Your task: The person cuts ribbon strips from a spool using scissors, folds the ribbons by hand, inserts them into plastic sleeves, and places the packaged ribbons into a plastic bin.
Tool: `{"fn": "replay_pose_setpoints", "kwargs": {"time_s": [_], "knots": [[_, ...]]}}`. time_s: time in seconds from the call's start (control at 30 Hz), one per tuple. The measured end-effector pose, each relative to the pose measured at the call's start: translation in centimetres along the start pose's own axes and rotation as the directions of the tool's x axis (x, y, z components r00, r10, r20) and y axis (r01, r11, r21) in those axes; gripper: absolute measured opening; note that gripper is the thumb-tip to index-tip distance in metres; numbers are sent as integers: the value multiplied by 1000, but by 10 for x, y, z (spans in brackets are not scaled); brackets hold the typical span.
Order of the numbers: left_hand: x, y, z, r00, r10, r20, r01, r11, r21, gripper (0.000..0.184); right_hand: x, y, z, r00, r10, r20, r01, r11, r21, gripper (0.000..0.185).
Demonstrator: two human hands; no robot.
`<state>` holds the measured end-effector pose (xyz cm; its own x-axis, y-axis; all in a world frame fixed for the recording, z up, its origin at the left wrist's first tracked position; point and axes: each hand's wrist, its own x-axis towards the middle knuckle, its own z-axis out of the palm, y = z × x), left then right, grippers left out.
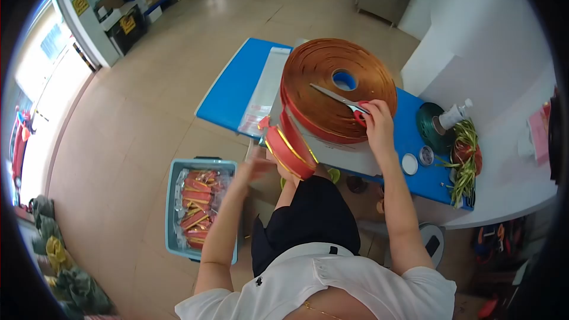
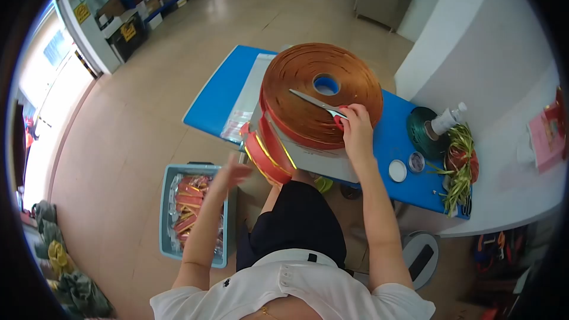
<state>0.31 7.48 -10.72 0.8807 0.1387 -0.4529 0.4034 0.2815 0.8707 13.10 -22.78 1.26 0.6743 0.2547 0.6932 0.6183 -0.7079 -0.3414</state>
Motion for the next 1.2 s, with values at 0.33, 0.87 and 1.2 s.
{"fn": "replay_pose_setpoints", "kwargs": {"time_s": [0.33,0.87,1.2], "knots": [[-50,105,79,880,446,-161,-456,890,-24,21,14,55,-20,880,230,415,-363,889,278,55],[-220,265,-184,13,839,-543,-977,126,172,26,-90,51,-81,435,898,65,-459,159,874,36],[-204,-103,-279,-66,29,-997,-247,968,45,31,-131,-27,2,544,718,434,-588,-43,808,27]]}}
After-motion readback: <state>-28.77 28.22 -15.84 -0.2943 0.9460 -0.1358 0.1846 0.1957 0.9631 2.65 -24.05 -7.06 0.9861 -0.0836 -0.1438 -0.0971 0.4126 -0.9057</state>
